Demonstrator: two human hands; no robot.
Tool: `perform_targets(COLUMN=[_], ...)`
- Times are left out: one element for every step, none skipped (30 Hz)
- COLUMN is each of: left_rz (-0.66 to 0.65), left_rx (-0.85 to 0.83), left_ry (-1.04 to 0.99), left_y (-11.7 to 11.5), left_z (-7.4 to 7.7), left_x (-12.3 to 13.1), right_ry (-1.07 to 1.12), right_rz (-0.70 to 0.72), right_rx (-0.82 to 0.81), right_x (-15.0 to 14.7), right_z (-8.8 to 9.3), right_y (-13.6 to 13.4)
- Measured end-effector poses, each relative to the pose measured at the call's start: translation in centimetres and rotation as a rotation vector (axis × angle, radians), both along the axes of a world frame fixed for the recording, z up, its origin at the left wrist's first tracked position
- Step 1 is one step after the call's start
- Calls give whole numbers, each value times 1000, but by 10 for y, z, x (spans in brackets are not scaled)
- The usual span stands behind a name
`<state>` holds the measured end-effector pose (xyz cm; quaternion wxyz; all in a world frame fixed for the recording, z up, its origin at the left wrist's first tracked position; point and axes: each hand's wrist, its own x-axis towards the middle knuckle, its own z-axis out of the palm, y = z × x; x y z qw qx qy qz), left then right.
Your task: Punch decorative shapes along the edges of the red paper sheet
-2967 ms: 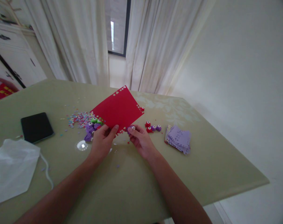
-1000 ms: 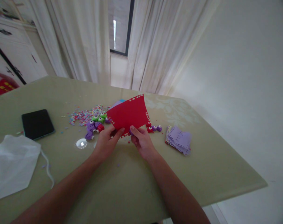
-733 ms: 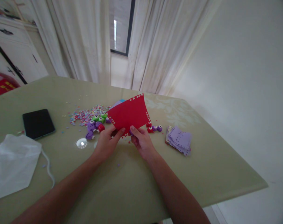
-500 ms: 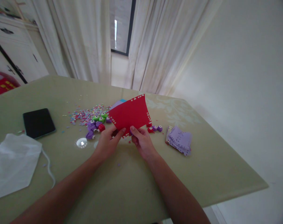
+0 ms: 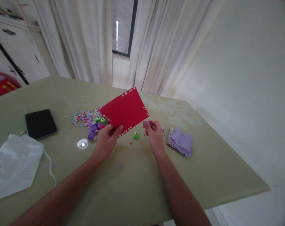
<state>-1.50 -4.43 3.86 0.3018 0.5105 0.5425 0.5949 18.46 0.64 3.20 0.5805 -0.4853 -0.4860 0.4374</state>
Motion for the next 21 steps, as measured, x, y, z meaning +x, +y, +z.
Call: perform_targets(left_rz=[4,5,3,-2,-10,-19,-27,-30,-29,-26,-23,-17,-10,-1,12,31,53,77,100,118,130], left_rx=[1,1,3,5,8,12,15,19,21,22,19,10,-3,-21,-40,-56,-67,-69,-65,-60,-57], left_ry=[-3,-7,-10,-15,-23,-33,-45,-55,-62,-67,-69,-73,-79,-85,-93,-103,-120,-146,-180,-217,-252], left_y=[0,0,-1,-1,-2,-2,-3,-3,-3,-2,-2,-1,0,2,3,5,6,8,9,10,11], left_z=[1,1,1,1,1,1,1,0,0,-1,-2,-4,-5,-6,-7,-8,-9,-10,-11,-11,-12], left_x=[0,1,2,2,3,4,4,4,4,3,2,1,0,-1,-3,-5,-6,-8,-9,-10,-11], right_ry=[-140,-291,-438,-572,-686,-777,-847,-896,-926,-940,-943,-945,-955,-976,-1008,-1045,-1073,-1079,-1053,-989,-891], right_rz=[-28,-47,-53,-48,-38,-22,-8,0,-1,-11,-16,-7,23,74,137,204,260,296,311,310,299], right_rx=[39,69,92,110,124,136,146,158,172,193,222,253,276,285,276,250,216,188,169,154,135], right_x=[6,12,16,18,20,20,20,19,18,17,15,15,14,13,12,10,9,7,4,1,-2], right_z=[-1,-2,-4,-7,-10,-12,-15,-16,-16,-16,-14,-13,-11,-9,-8,-7,-7,-7,-8,-8,-9], right_y=[3,6,8,10,11,11,11,11,10,9,8,6,4,1,-1,-3,-6,-8,-9,-11,-12])
